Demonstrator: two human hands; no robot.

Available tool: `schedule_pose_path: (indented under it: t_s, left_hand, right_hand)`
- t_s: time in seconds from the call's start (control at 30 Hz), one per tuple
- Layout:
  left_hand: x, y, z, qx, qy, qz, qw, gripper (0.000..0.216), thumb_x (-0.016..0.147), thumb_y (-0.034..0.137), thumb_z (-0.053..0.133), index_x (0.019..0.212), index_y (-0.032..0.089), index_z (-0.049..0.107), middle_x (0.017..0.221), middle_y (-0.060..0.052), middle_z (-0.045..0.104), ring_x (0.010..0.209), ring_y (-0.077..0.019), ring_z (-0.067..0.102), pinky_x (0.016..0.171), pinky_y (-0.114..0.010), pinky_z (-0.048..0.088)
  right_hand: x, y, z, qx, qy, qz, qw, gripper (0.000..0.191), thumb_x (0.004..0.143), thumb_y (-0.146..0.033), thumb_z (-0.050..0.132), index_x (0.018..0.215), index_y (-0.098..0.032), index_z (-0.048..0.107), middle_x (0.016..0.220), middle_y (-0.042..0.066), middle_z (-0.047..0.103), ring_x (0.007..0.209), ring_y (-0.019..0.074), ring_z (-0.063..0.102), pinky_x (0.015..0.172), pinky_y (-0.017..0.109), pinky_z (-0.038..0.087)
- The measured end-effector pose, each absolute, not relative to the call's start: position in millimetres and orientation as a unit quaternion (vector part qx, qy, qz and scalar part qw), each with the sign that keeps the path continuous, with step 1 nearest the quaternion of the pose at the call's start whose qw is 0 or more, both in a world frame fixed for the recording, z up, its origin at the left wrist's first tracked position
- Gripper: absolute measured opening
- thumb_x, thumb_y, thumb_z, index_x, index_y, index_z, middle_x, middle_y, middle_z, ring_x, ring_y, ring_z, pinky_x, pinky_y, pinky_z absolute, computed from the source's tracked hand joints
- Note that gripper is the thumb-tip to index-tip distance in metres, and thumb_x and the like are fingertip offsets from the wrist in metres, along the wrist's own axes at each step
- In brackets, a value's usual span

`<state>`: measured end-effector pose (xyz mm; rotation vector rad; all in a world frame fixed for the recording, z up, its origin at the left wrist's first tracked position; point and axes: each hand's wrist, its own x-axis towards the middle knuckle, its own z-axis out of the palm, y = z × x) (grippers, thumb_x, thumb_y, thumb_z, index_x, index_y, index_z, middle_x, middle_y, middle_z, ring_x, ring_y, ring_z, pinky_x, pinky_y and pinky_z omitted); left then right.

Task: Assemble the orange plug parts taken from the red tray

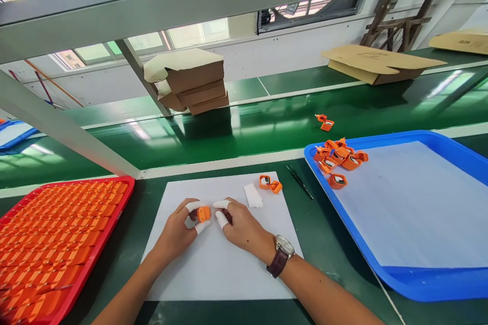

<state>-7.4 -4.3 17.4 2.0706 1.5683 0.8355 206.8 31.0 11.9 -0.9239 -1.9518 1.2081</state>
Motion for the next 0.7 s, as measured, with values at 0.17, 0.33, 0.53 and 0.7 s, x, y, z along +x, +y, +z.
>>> schedule_pose_path:
  t_s: [0.17,0.33,0.53,0.7]
  left_hand:
    - [-12.7,-0.8,17.3,0.737,0.566,0.286,0.235,0.034,0.087,0.026,0.068,0.12,0.027,0.059,0.109,-0.004,0.06,0.078,-0.0149,0.059,0.07,-0.032,0.055]
    - [-6.5,-2.5,16.8,0.711,0.587,0.312,0.228,0.031,0.082,0.027,0.074,0.111,0.024,0.063,0.094,-0.002,0.062,0.073,-0.0145,0.055,0.069,-0.03,0.052]
    - [-27.1,-16.2,49.1,0.617,0.628,0.409,0.238,0.043,0.077,0.026,0.077,0.118,0.021,0.064,0.1,-0.004,0.067,0.079,-0.0165,0.06,0.076,-0.032,0.054]
    - [-125.8,-59.0,105.5,0.518,0.665,0.516,0.153,0.056,0.083,0.029,0.072,0.135,0.02,0.054,0.12,-0.009,0.066,0.101,-0.0214,0.067,0.093,-0.039,0.054]
  right_hand:
    - [204.9,34.0,7.5,-0.358,-0.744,0.455,0.333,0.029,0.096,-0.019,0.047,0.118,-0.026,0.064,0.097,0.003,0.061,0.076,0.0169,0.054,0.068,0.032,0.047]
    - [204.2,32.2,2.8,-0.351,-0.749,0.461,0.322,0.022,0.1,-0.03,0.047,0.109,-0.027,0.066,0.095,0.003,0.064,0.079,0.0187,0.059,0.072,0.034,0.048]
    - [203.4,29.4,-11.4,-0.361,-0.75,0.472,0.289,0.021,0.094,-0.043,0.055,0.1,-0.026,0.065,0.096,0.005,0.068,0.076,0.0203,0.062,0.072,0.034,0.052]
    - [207.3,31.5,-27.9,-0.394,-0.758,0.434,0.286,0.019,0.083,-0.04,0.058,0.094,-0.03,0.069,0.109,0.004,0.072,0.077,0.0225,0.068,0.067,0.032,0.058]
